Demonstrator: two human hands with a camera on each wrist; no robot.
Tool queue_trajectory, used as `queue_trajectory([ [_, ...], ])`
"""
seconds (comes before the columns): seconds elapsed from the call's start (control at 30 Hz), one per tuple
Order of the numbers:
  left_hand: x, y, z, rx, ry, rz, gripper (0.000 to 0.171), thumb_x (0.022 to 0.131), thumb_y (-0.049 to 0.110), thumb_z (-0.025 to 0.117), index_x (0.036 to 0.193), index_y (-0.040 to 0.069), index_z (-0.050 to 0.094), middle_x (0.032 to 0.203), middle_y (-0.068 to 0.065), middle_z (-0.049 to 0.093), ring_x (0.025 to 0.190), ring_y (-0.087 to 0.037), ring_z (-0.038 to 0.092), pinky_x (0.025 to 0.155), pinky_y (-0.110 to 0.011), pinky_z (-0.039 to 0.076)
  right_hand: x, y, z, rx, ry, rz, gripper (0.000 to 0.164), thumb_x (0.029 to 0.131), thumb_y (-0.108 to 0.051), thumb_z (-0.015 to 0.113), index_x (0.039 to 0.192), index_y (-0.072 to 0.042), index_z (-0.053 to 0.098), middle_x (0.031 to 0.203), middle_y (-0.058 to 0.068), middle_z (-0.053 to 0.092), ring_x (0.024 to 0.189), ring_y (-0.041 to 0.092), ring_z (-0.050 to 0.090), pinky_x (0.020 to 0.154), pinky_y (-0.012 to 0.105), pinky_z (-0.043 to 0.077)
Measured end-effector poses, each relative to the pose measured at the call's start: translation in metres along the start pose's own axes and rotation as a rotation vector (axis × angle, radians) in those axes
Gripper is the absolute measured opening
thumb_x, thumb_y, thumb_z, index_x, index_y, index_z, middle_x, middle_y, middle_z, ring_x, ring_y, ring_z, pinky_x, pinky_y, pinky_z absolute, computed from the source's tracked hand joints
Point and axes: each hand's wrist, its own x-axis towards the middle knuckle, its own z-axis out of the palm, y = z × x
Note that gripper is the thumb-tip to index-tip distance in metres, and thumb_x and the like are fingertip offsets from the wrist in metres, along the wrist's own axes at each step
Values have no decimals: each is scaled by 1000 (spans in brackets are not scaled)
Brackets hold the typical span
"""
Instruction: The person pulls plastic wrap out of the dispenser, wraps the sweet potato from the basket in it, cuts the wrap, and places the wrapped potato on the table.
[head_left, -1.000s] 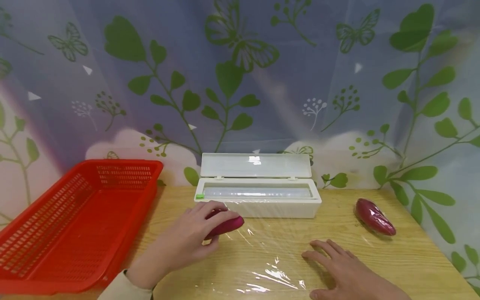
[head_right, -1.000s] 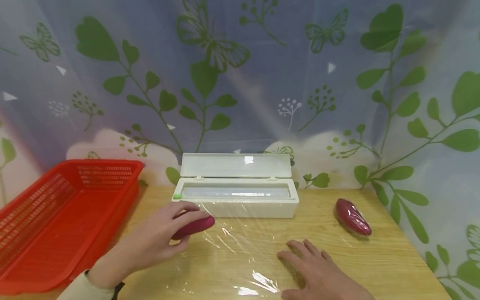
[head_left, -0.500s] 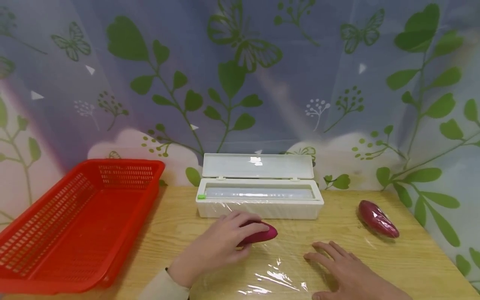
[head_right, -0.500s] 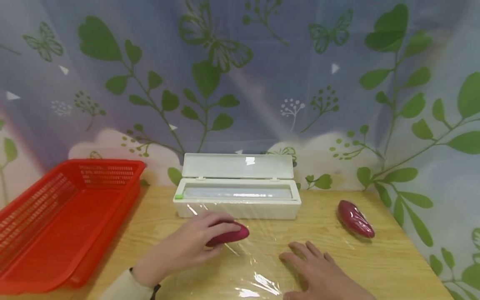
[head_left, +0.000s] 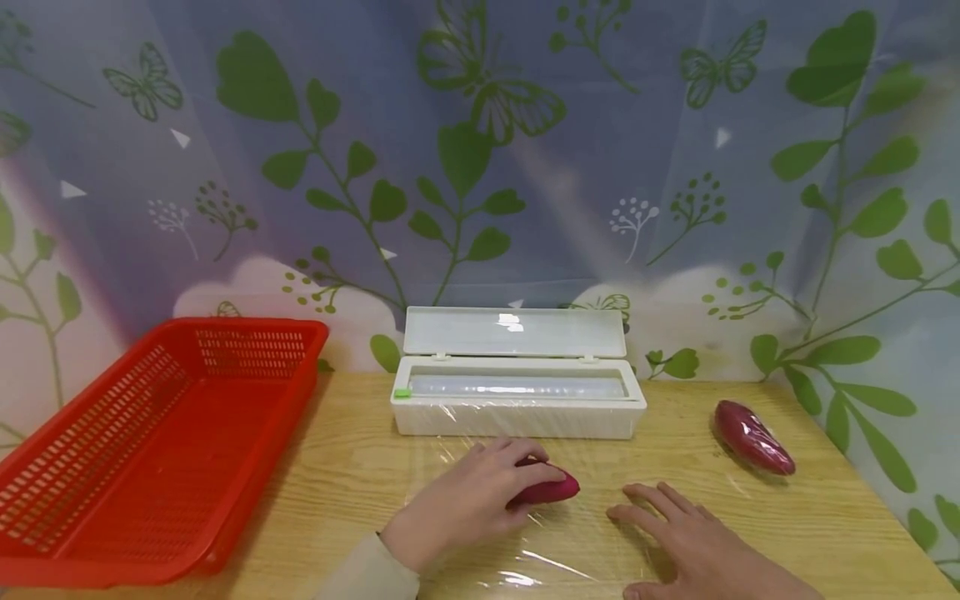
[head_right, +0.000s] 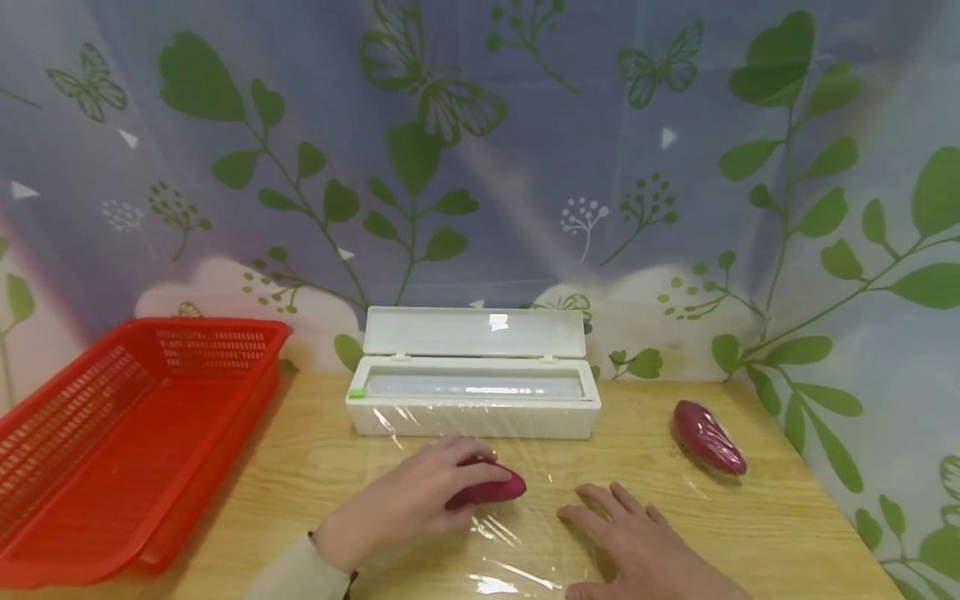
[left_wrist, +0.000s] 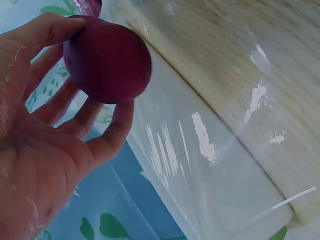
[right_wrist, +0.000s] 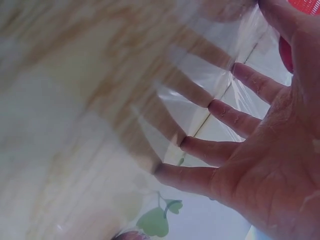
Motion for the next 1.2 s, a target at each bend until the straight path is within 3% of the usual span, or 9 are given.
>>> queue_trajectory([
  [0.3,1,0,9,-26,-21,-22,39,89,23,79,125,34,71,114,7,61,101,-10,57,84,-27,51,-2,1,-7,-41,13,-40,81,86,-72,64,148,-22,51,152,16,48,135,53,48,92,72,49],
  [0.57,2,-1,10,-23,-56,-57,46,88,14,76,130,29,67,123,7,65,114,-13,61,91,-31,53,-6,2,-16,-23,-35,28,90,78,-79,65,151,-32,43,157,10,44,136,36,52,95,59,55],
  [0.77,-1,-4,7,-23,-42,-58,44,89,17,73,131,30,66,130,5,64,122,-15,60,96,-36,52,-11,6,-20,17,-5,-8,75,79,-75,67,142,-37,51,159,9,39,132,36,54,91,48,59],
  [0.93,-13,-4,-1,-18,12,-49,36,91,18,71,126,28,69,130,2,64,122,-18,60,98,-39,52,-13,8,-19,13,21,-42,58,81,-73,67,130,-42,59,158,7,39,122,30,59,87,36,60],
  [1.03,-25,-5,-9,-23,34,-61,28,90,20,74,118,26,73,121,3,66,115,-16,61,95,-36,53,-15,8,-17,-23,99,-91,50,82,-68,72,123,-41,62,153,8,42,110,19,61,80,28,59],
  [1.1,-36,-7,-16,-38,17,-84,22,89,22,76,110,25,75,111,5,66,106,-12,61,90,-32,53,-17,8,-16,-57,172,-122,46,82,-63,75,119,-38,63,147,8,46,101,12,60,74,25,58],
  [1.2,-55,-11,-27,-86,-73,-152,13,87,24,77,99,27,76,102,10,64,95,-8,58,85,-30,52,-19,7,-15,-54,219,-132,40,84,-57,77,115,-37,62,137,1,49,92,4,56,69,21,54],
])
